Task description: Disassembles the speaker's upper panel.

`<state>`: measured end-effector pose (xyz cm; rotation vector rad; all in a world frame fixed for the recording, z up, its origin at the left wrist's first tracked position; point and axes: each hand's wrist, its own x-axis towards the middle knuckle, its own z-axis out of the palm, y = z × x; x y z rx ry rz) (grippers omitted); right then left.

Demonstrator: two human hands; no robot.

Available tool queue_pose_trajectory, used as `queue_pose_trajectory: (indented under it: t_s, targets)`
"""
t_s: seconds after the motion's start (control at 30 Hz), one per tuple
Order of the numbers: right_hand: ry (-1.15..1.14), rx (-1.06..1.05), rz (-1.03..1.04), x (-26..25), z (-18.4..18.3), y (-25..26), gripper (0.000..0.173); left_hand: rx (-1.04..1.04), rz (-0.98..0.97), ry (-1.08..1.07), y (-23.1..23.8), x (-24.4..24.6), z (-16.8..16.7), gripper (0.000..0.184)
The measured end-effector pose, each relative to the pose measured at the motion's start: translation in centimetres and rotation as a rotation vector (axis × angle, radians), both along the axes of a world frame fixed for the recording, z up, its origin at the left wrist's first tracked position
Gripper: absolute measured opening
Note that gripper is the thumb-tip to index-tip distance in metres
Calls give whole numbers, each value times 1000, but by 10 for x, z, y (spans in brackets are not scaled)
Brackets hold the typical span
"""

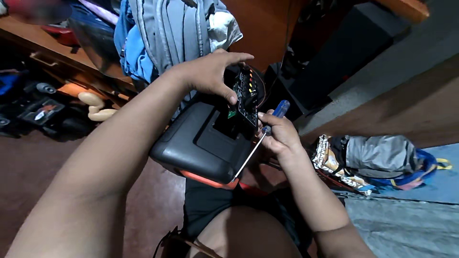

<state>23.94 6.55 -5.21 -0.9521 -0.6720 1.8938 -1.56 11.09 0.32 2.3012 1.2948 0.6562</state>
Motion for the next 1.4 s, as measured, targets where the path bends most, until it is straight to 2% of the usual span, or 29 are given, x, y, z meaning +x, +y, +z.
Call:
queue_pose_trajectory:
  t_s: [0.23, 0.47, 0.67, 0.83, 0.93, 1.03, 1.27, 1.4]
  targets:
    - [-183, 202, 19, 8, 4, -3, 24, -53, 3, 79, 5, 0, -1, 104]
    - [-377, 460, 68, 16, 8, -5, 11, -87, 45, 110, 4, 4, 3, 92]
    - [-616, 656, 144, 24, 13, -5, 18, -105, 108, 97, 7, 7, 3, 81]
    - [-576, 851, 201, 34, 15, 0, 29, -120, 151, 62, 4, 11, 9, 75]
    - [-636, 962, 220, 40, 15, 2, 38, -104, 146, 67, 4, 13, 11, 72]
    - [-646, 1020, 201, 42, 12, 2, 35, -101, 150, 73, 2, 18, 17, 72]
    - [-512, 1057, 52, 44, 12, 4, 24, -31, 214, 44, -1, 18, 31, 81]
    - [-502, 1069, 21, 45, 15, 7, 23, 27, 240, 9, 0, 17, 30, 78]
